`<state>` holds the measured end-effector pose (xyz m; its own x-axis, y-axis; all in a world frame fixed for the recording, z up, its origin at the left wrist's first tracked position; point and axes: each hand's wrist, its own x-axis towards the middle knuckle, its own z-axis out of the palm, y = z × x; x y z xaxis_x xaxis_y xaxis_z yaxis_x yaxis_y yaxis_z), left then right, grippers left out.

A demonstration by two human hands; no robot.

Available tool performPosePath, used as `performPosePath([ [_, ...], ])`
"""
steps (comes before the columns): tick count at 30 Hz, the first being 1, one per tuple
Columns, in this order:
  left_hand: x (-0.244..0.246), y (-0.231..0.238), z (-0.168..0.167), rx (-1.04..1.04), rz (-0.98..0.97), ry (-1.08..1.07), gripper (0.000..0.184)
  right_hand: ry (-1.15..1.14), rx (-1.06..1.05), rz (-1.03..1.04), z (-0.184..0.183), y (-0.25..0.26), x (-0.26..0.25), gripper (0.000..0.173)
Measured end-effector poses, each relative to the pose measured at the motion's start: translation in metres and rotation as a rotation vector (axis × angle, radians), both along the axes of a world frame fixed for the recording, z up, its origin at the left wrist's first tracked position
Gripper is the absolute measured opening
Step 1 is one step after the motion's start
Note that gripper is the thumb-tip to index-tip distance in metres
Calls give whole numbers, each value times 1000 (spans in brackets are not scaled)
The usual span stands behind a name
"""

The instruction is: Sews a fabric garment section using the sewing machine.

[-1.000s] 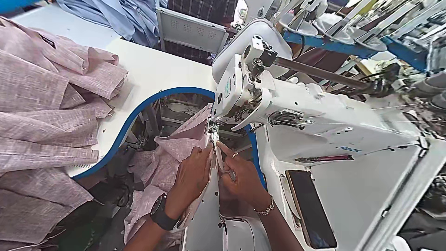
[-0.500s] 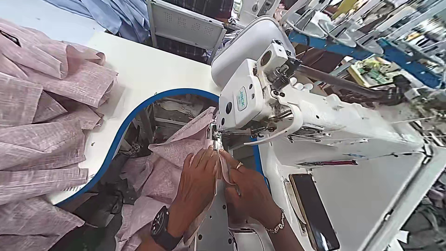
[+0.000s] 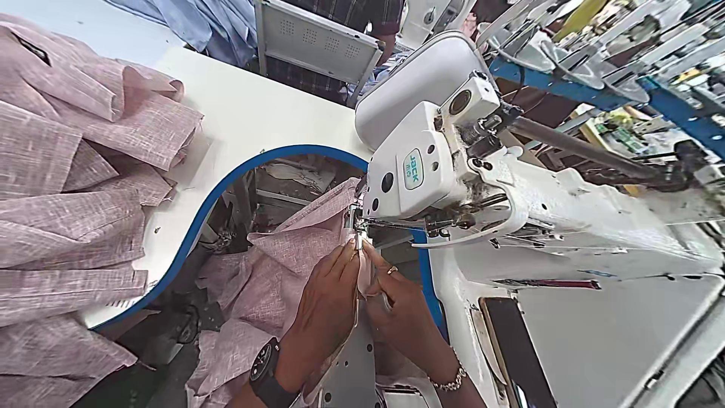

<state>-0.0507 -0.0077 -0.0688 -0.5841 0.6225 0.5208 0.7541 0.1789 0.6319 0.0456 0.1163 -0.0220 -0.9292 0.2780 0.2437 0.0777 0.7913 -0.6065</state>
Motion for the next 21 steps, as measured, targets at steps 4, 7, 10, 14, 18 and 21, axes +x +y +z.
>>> performPosePath([
  [4,0,2,-5,155,-56,-106,32,94,-357,-47,-13,-5,-23,20],
  [7,1,5,-2,123,-52,-74,28,172,-110,-127,-19,-13,-18,18],
  [10,5,4,1,80,-25,-86,20,190,-315,-227,-13,-23,-15,14],
  [14,4,9,5,59,-27,-92,20,163,-638,-157,-10,-10,-18,16],
  [18,3,11,4,60,-11,-75,21,201,-452,-198,-14,-16,-16,15],
  [21,0,17,1,93,19,-110,22,217,-10,-285,-15,-31,-17,13],
])
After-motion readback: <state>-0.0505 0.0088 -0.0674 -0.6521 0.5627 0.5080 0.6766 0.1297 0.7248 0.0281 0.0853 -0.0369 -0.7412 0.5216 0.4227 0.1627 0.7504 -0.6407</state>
